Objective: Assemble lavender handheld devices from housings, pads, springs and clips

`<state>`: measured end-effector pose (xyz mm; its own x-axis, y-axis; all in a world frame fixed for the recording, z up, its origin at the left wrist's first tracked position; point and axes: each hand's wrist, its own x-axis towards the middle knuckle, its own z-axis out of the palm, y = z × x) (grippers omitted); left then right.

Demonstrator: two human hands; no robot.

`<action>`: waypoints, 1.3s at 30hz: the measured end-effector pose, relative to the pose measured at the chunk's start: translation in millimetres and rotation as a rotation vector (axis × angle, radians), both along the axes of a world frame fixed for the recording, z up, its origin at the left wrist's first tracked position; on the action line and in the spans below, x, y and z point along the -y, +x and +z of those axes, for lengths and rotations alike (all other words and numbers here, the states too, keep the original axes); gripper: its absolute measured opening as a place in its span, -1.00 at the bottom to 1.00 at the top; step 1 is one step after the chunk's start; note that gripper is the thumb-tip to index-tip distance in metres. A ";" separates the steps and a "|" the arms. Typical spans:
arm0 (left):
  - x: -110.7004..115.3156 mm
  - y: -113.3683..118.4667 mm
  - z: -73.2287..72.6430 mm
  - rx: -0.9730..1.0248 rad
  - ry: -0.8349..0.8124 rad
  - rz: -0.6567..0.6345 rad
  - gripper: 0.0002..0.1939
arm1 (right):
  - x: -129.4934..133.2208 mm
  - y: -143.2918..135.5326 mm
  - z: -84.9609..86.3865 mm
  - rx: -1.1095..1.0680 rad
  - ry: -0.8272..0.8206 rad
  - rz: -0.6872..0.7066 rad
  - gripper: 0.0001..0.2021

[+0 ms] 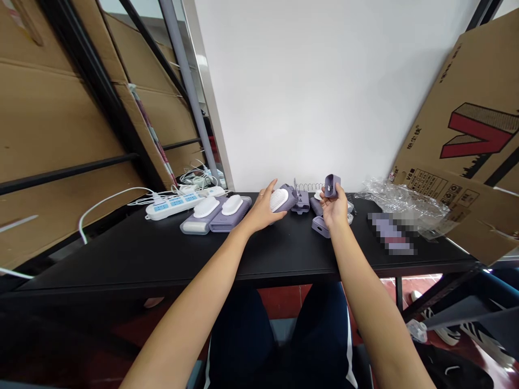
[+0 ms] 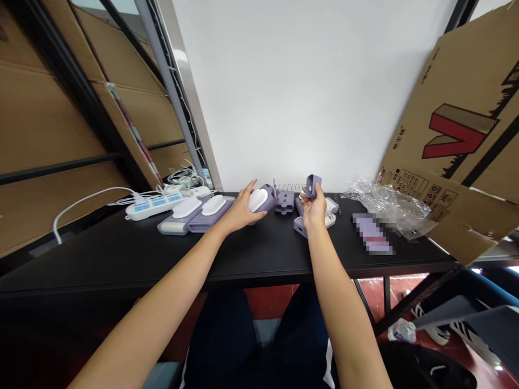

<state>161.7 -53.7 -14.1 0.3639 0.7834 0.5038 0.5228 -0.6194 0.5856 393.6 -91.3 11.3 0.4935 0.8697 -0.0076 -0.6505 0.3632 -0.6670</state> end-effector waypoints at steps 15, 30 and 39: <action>7.2 -0.8 0.8 -0.142 0.082 -0.066 0.01 | -4.7 0.6 -7.6 0.321 0.025 -0.221 -0.55; 10.8 6.0 1.8 -0.175 0.182 -0.030 -0.03 | 1.8 -25.0 -12.7 0.774 0.063 0.016 -0.52; 10.8 11.3 -1.0 -0.158 0.180 0.010 -0.06 | 0.4 -26.7 -16.0 0.747 0.095 0.036 -0.50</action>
